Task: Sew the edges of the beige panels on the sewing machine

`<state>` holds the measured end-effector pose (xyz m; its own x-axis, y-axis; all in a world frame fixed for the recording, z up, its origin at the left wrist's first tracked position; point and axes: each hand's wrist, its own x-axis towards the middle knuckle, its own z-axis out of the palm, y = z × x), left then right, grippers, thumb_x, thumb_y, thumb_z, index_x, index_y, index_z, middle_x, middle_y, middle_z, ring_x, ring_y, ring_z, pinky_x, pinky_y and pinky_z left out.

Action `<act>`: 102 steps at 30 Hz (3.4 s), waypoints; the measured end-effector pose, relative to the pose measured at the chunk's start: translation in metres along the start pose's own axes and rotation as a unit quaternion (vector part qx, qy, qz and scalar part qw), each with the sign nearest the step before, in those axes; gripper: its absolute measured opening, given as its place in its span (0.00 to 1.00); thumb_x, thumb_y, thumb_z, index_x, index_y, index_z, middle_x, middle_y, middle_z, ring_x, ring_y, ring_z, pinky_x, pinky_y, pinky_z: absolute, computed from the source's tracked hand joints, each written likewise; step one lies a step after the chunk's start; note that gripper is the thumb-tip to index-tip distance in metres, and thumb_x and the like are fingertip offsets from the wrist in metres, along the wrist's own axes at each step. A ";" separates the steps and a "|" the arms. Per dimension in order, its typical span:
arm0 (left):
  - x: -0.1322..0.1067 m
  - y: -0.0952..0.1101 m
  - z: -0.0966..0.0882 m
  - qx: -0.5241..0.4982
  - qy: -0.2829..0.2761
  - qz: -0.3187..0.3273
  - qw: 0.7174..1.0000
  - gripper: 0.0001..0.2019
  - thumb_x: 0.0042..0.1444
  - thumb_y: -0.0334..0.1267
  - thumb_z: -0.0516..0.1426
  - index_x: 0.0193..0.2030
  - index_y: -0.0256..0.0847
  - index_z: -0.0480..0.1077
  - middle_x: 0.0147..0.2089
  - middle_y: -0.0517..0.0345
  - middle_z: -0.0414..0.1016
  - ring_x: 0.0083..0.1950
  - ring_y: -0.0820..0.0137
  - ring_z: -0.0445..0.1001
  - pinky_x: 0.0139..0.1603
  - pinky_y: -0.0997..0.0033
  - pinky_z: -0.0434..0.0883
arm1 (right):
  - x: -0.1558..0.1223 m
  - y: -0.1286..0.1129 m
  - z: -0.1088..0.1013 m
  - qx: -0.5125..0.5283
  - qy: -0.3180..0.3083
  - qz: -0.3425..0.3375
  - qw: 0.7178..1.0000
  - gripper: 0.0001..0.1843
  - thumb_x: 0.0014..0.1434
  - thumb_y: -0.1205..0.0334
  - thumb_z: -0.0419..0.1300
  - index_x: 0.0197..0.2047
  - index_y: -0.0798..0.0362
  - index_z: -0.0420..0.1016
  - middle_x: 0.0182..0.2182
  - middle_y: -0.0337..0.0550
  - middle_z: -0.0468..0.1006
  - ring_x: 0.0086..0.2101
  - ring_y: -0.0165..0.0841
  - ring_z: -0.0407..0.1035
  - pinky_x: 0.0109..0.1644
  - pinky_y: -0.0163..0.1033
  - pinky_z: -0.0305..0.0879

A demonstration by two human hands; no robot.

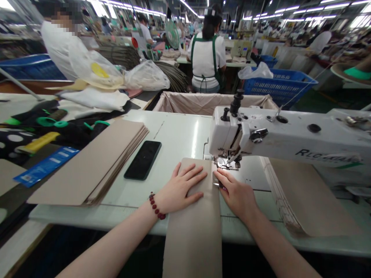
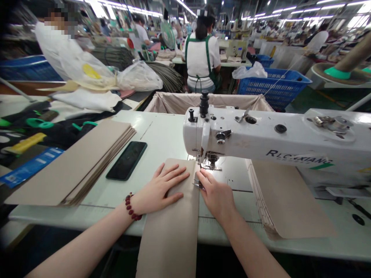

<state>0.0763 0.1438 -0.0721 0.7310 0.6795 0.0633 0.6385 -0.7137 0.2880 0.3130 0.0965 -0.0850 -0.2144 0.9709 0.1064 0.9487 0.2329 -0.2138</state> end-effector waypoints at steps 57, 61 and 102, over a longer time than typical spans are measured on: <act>0.000 -0.002 -0.002 -0.018 -0.006 -0.003 1.000 0.26 0.63 0.53 0.51 0.67 0.61 0.55 0.72 0.63 0.48 0.72 0.53 0.44 0.68 0.42 0.34 | -0.001 0.002 0.002 0.009 0.000 -0.003 1.000 0.31 0.61 0.65 0.53 0.66 0.37 0.57 0.64 0.33 0.62 0.46 0.34 0.73 0.43 0.39 0.73; 0.000 -0.003 -0.002 -0.017 -0.005 -0.002 1.000 0.26 0.63 0.53 0.51 0.67 0.60 0.55 0.72 0.62 0.48 0.72 0.53 0.45 0.68 0.42 0.34 | -0.001 0.001 0.002 0.006 0.001 -0.004 1.000 0.30 0.61 0.65 0.52 0.65 0.37 0.58 0.64 0.33 0.62 0.45 0.35 0.73 0.42 0.39 0.73; 0.019 0.002 0.003 -0.017 -0.012 0.034 0.999 0.29 0.66 0.50 0.49 0.70 0.41 0.51 0.71 0.53 0.52 0.71 0.64 0.51 0.70 0.64 0.51 | -0.002 0.004 0.005 0.034 0.014 -0.006 0.999 0.28 0.61 0.68 0.53 0.63 0.41 0.61 0.63 0.34 0.63 0.47 0.33 0.72 0.47 0.38 0.72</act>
<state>0.0923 0.1545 -0.0736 0.7790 0.6241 0.0604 0.5782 -0.7522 0.3161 0.3158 0.0954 -0.0913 -0.2179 0.9665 0.1353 0.9281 0.2481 -0.2775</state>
